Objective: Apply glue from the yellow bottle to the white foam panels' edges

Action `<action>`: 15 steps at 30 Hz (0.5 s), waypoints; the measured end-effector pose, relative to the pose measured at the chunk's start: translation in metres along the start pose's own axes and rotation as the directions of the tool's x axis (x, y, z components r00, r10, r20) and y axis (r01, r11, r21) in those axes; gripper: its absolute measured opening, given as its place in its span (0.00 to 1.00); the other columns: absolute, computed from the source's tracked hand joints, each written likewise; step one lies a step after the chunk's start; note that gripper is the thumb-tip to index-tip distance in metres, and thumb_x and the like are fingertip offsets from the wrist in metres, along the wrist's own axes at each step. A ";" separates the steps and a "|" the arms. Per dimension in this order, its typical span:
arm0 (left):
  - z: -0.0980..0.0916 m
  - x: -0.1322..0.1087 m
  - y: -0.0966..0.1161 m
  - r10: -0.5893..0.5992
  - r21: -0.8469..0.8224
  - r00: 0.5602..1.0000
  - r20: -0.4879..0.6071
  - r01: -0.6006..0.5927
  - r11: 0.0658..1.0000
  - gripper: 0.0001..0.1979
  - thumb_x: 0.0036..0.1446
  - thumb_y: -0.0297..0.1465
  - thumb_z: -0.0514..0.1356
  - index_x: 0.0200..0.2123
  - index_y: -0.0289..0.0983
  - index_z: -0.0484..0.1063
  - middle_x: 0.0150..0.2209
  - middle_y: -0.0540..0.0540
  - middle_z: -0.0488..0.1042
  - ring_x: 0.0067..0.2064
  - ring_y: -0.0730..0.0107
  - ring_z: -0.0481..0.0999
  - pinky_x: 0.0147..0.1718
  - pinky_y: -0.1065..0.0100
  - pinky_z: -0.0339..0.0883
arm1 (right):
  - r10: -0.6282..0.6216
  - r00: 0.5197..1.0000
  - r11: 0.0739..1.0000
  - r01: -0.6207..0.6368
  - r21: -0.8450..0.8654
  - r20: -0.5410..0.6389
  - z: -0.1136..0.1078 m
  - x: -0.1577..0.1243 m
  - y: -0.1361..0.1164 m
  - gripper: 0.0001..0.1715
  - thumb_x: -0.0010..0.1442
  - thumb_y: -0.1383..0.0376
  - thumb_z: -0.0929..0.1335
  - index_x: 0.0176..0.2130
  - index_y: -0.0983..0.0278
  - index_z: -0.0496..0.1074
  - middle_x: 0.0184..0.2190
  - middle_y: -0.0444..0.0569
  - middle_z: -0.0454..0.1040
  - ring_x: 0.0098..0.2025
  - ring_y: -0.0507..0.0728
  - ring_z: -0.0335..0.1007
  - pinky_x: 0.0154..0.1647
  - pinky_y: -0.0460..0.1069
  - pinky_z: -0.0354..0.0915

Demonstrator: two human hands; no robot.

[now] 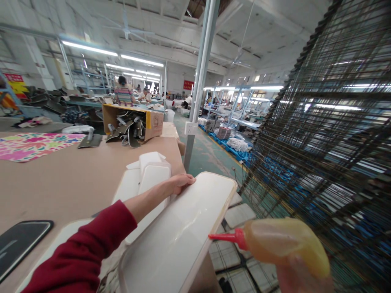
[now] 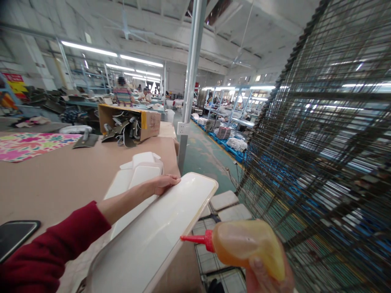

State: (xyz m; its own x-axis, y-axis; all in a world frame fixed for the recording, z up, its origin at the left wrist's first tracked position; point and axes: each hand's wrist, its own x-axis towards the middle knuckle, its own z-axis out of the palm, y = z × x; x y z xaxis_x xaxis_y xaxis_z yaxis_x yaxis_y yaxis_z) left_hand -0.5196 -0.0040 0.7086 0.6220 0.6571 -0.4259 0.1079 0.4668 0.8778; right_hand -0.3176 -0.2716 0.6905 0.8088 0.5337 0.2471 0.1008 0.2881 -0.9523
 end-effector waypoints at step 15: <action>-0.006 0.008 0.003 -0.016 -0.020 0.999 -0.029 0.016 1.000 0.13 0.42 0.33 0.68 0.27 0.37 0.66 0.21 0.51 0.72 0.25 0.66 0.73 0.29 0.65 0.68 | -0.027 0.992 0.997 0.018 0.081 0.122 0.000 -0.006 -0.006 0.30 0.47 0.57 0.73 0.49 0.62 0.69 0.50 0.54 0.70 0.48 0.64 0.69 0.38 0.50 0.72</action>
State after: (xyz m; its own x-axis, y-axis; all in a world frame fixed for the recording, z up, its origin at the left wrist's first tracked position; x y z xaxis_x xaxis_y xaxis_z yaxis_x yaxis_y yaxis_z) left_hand -0.5187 0.0059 0.7068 0.5971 0.6666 -0.4462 0.1021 0.4886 0.8665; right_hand -0.3228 -0.2767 0.6950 0.7292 0.6184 0.2930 0.0676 0.3610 -0.9301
